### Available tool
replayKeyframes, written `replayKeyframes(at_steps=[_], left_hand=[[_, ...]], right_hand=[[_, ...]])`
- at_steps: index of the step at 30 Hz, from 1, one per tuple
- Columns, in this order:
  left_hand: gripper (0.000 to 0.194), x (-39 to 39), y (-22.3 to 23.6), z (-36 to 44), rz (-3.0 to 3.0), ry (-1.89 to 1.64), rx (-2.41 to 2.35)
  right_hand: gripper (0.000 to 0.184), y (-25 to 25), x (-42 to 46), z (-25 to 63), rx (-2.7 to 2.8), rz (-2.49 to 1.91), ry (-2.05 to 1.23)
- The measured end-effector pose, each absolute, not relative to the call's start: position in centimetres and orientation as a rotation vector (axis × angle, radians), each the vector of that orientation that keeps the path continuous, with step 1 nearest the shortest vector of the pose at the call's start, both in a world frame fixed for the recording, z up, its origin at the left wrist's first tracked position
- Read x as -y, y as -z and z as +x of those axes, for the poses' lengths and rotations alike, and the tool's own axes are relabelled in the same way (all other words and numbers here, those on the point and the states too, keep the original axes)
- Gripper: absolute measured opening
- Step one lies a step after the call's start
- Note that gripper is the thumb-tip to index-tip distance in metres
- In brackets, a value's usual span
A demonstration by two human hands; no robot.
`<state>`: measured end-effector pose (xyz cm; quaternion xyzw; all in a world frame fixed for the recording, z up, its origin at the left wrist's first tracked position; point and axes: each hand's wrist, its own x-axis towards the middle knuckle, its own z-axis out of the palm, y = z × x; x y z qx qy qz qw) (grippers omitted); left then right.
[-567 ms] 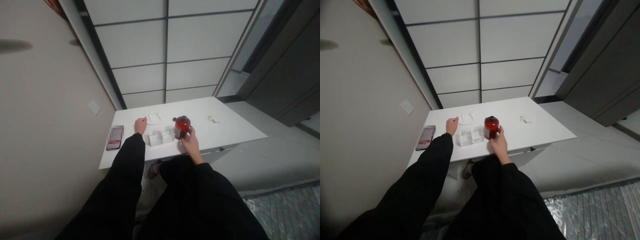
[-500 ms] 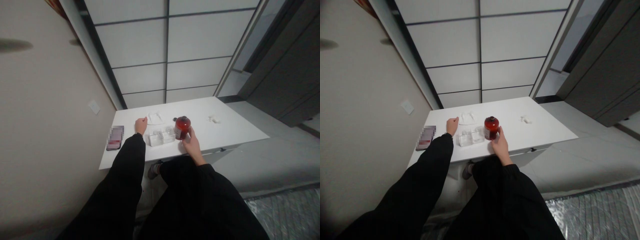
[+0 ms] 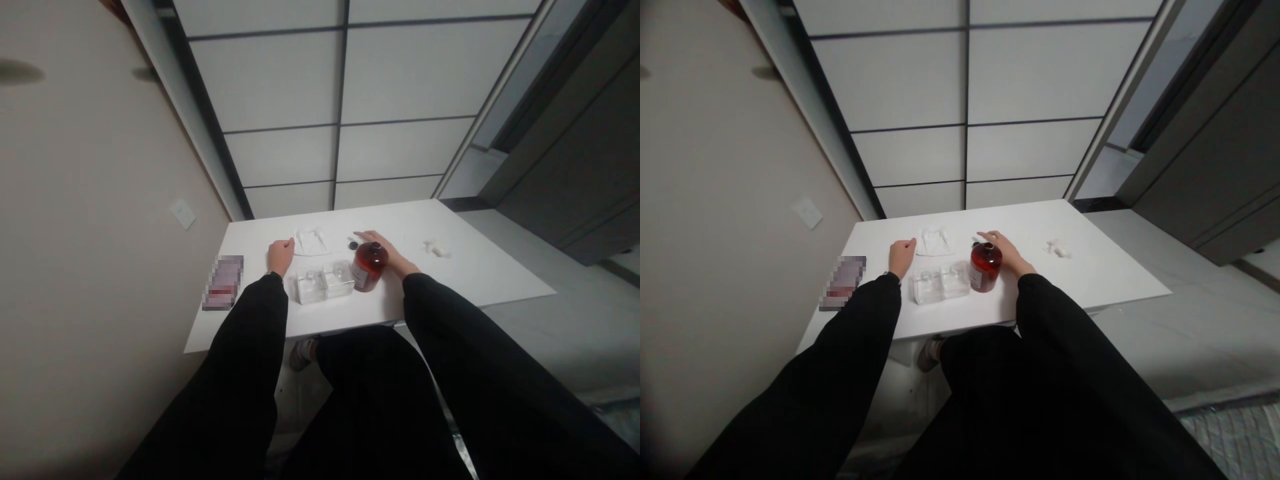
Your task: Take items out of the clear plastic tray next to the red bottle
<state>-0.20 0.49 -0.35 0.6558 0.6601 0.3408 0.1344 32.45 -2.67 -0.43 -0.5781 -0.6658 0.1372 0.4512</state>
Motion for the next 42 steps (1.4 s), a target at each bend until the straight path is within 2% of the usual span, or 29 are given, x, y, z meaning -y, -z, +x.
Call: replayKeyframes(at_steps=[3,6,13,16,19,24,30,36,42], left_hand=[[0.051,-0.5,0.3,-0.1,1.89,-1.01,-1.907],[0.051,-0.4,0.1,-0.1,1.884,-1.02,-1.906],[0.05,-0.2,-0.3,0.1,1.883,-1.021,-1.922],[0.049,-0.1,-0.5,0.2,1.89,-1.022,-1.918],[0.047,0.0,-0.7,0.3,1.892,-1.028,-1.912],[0.047,-0.1,-0.6,0.2,1.886,-1.043,-1.918],[0.048,-0.3,-0.2,0.0,1.891,-1.053,-1.927],[0.048,-0.4,0.1,0.0,1.891,-1.044,-1.938],[0.048,-0.4,0.0,-0.1,1.889,-1.031,-1.956]], right_hand=[[0.016,-0.4,1.2,32.4,1.764,-1.376,-0.503],[0.008,-0.9,1.6,33.1,1.697,-1.365,-0.517],[0.042,-4.8,7.2,33.1,1.275,-1.173,-0.306],[0.036,-7.0,9.7,30.4,1.091,-0.821,-0.348],[0.028,-8.2,10.9,27.9,1.024,-0.748,-0.371],[0.022,-7.0,12.4,26.4,0.86,-0.805,-0.287],[0.024,-5.2,13.7,25.7,1.005,-0.907,-0.375],[0.019,-4.8,13.6,25.3,1.173,-1.062,-0.311],[0.021,-4.2,13.7,25.8,1.211,-1.064,-0.3]])
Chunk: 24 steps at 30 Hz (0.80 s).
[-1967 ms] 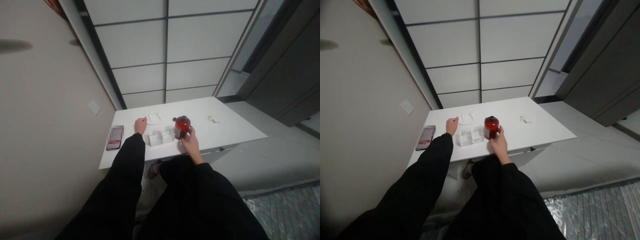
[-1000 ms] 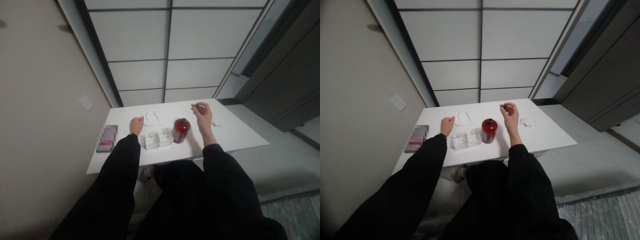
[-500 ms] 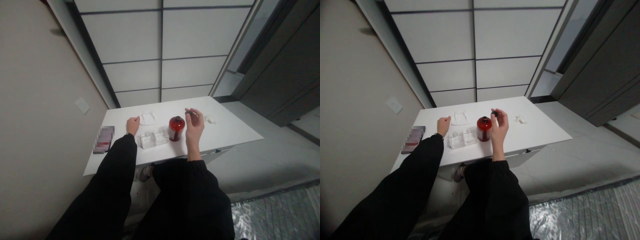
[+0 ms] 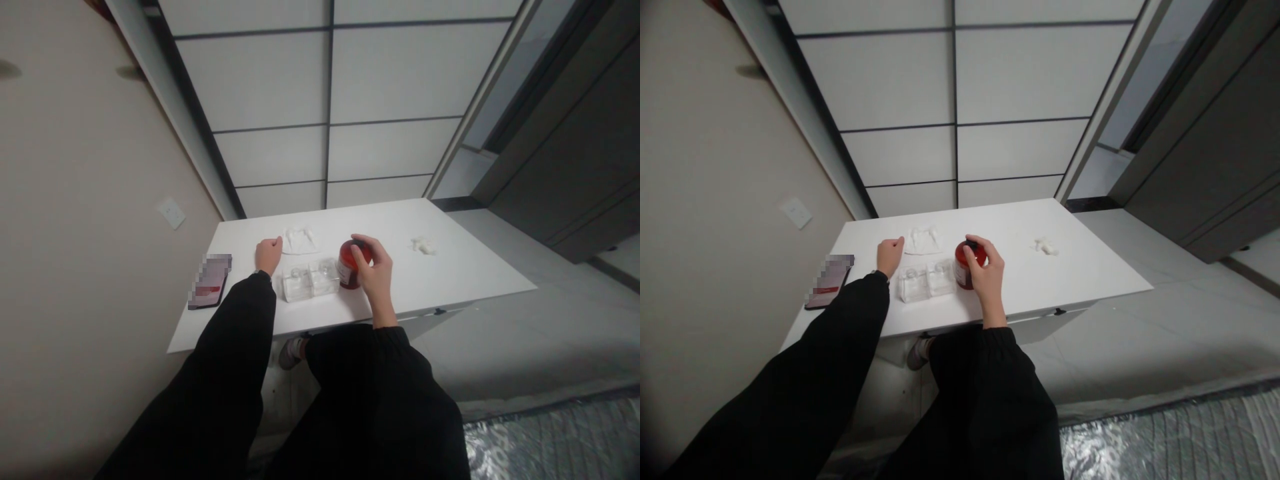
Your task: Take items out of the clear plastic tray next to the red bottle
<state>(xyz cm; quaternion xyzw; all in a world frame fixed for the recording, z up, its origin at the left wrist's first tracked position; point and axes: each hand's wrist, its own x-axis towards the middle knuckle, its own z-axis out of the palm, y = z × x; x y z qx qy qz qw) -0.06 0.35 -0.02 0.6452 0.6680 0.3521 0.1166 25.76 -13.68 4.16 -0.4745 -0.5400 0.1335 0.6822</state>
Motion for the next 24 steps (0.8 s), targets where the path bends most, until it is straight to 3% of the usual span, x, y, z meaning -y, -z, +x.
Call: replayKeyframes(at_steps=[24], left_hand=[[0.051,-0.17,-0.06,-0.31,1.869,-0.962,-1.979]], right_hand=[[0.03,-3.56,13.61,26.02,1.323,-1.048,-0.295]])
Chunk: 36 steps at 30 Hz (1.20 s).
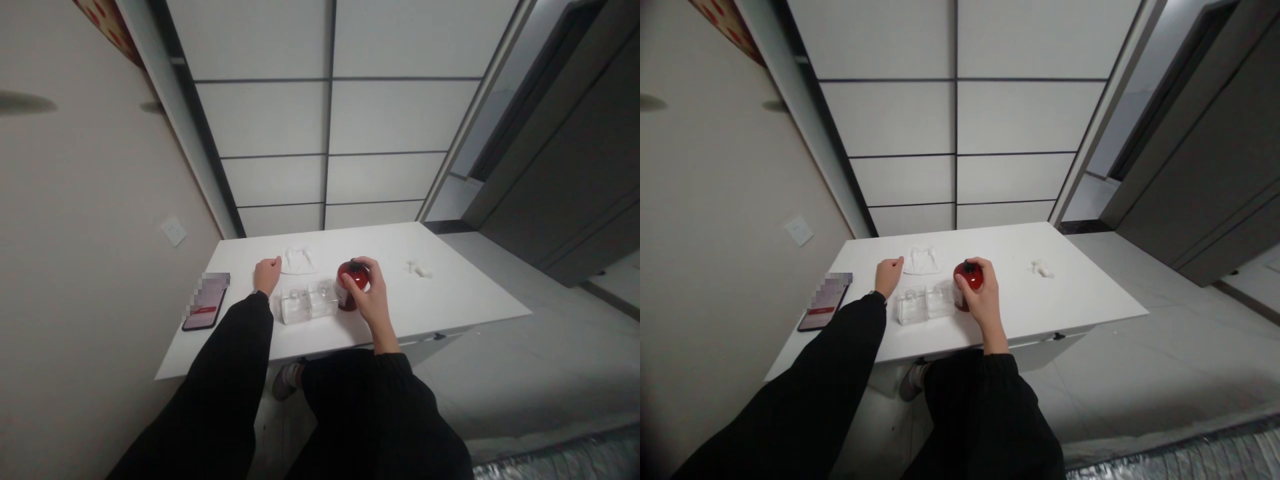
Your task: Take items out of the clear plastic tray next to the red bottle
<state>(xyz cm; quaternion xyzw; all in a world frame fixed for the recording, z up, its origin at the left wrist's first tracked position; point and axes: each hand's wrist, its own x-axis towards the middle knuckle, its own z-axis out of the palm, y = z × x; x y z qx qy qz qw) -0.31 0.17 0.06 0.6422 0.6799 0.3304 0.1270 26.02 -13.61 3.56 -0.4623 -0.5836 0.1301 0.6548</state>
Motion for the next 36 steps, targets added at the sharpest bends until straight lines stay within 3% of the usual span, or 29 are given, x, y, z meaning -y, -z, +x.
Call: replayKeyframes(at_steps=[13,19,27,34,36], left_hand=[[0.051,-0.16,-0.03,-0.24,1.869,-0.988,-1.975],[0.05,-0.06,-0.12,-0.17,1.861,-0.997,-1.973],[0.049,-0.1,-0.14,-0.18,1.868,-1.0,-1.964],[0.048,-0.14,-0.12,-0.16,1.865,-1.008,-1.954],[0.047,-0.13,-0.13,-0.14,1.859,-1.01,-1.954]], right_hand=[[0.029,-3.78,13.74,26.16,1.349,-1.054,-0.271],[0.063,-3.43,13.61,26.14,1.318,-1.035,-0.399],[0.072,-2.93,13.39,26.0,1.25,-1.032,-0.413],[0.068,-3.04,13.38,26.33,1.281,-1.056,-0.373],[0.059,-3.08,13.36,26.37,1.331,-1.055,-0.342]])
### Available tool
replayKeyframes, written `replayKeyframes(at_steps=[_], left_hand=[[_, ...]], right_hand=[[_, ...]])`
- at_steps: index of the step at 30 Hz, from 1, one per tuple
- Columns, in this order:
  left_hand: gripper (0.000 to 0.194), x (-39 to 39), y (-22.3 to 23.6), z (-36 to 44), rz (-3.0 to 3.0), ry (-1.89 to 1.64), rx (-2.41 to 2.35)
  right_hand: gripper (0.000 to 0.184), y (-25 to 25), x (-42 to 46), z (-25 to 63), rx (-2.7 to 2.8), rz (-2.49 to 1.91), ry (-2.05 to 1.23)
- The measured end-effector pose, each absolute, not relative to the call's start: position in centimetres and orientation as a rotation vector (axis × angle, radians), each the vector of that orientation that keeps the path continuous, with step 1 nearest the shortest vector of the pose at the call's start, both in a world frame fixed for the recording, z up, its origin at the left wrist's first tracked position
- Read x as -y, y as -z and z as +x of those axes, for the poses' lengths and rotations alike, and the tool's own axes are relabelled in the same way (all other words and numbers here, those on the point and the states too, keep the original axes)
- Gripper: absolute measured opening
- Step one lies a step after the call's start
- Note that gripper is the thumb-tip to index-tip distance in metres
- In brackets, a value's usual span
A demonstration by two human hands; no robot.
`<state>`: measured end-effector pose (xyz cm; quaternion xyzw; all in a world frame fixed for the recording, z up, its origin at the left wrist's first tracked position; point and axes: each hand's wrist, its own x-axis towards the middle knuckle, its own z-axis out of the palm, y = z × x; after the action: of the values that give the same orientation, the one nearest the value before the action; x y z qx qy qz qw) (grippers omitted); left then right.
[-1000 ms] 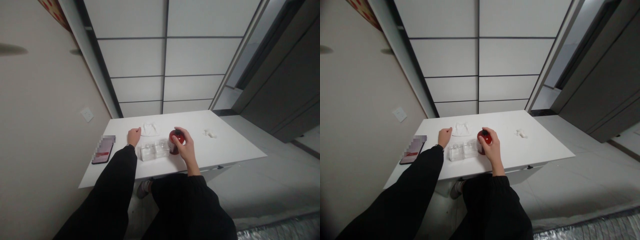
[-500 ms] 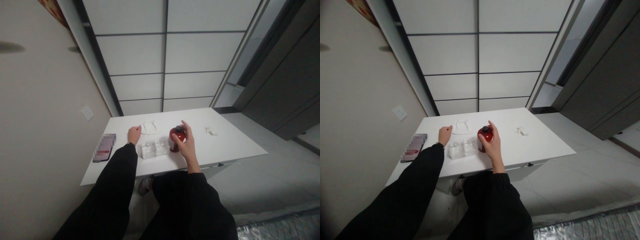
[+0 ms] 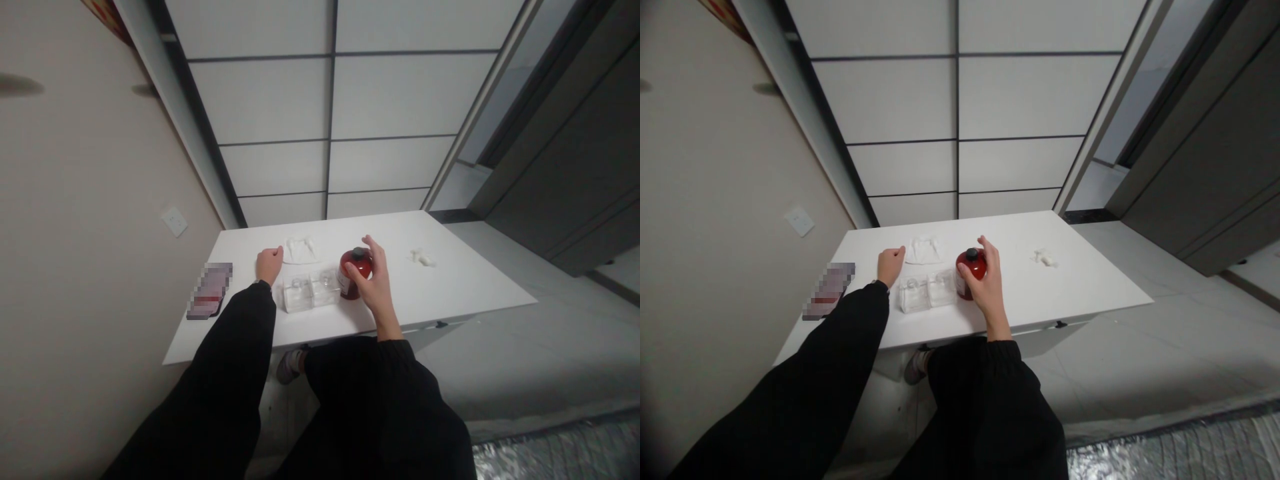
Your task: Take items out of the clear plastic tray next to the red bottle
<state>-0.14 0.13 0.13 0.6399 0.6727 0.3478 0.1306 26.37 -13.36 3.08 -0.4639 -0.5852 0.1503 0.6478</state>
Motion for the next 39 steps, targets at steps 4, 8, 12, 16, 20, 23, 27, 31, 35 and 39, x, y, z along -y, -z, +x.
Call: replayKeyframes(at_steps=[4,8,12,16,20,23,27,31,35,39], left_hand=[[0.044,-0.1,-0.2,-0.1,1.852,-1.015,-1.959],[0.045,0.0,-0.3,0.0,1.847,-1.018,-1.968],[0.045,0.1,-0.3,0.0,1.846,-1.019,-1.964],[0.047,0.1,-0.4,0.0,1.854,-1.028,-1.95],[0.049,0.2,-0.5,0.1,1.862,-1.041,-1.939],[0.049,0.2,-0.5,0.2,1.864,-1.045,-1.938],[0.049,0.3,-0.6,0.2,1.873,-1.039,-1.935],[0.049,0.4,-0.7,0.2,1.881,-1.024,-1.934],[0.049,0.4,-0.7,0.3,1.884,-1.013,-1.935],[0.049,0.4,-0.7,0.3,1.875,-1.002,-1.943]], right_hand=[[0.042,-3.0,13.3,26.1,1.284,-1.021,-0.358],[0.057,-2.9,13.4,26.0,1.234,-1.003,-0.425],[0.042,-2.8,13.2,26.1,1.295,-1.024,-0.384],[0.051,-2.6,13.1,26.1,1.199,-0.967,-0.46],[0.046,-3.2,13.4,26.3,1.331,-1.022,-0.39],[0.035,-3.5,13.6,26.4,1.361,-1.033,-0.382],[0.033,-3.1,13.3,26.3,1.325,-1.011,-0.425],[0.035,-2.5,12.8,26.2,1.309,-1.016,-0.409],[0.034,-2.2,12.3,26.1,1.273,-1.028,-0.373],[0.035,-2.0,12.0,26.1,1.236,-1.047,-0.345]])
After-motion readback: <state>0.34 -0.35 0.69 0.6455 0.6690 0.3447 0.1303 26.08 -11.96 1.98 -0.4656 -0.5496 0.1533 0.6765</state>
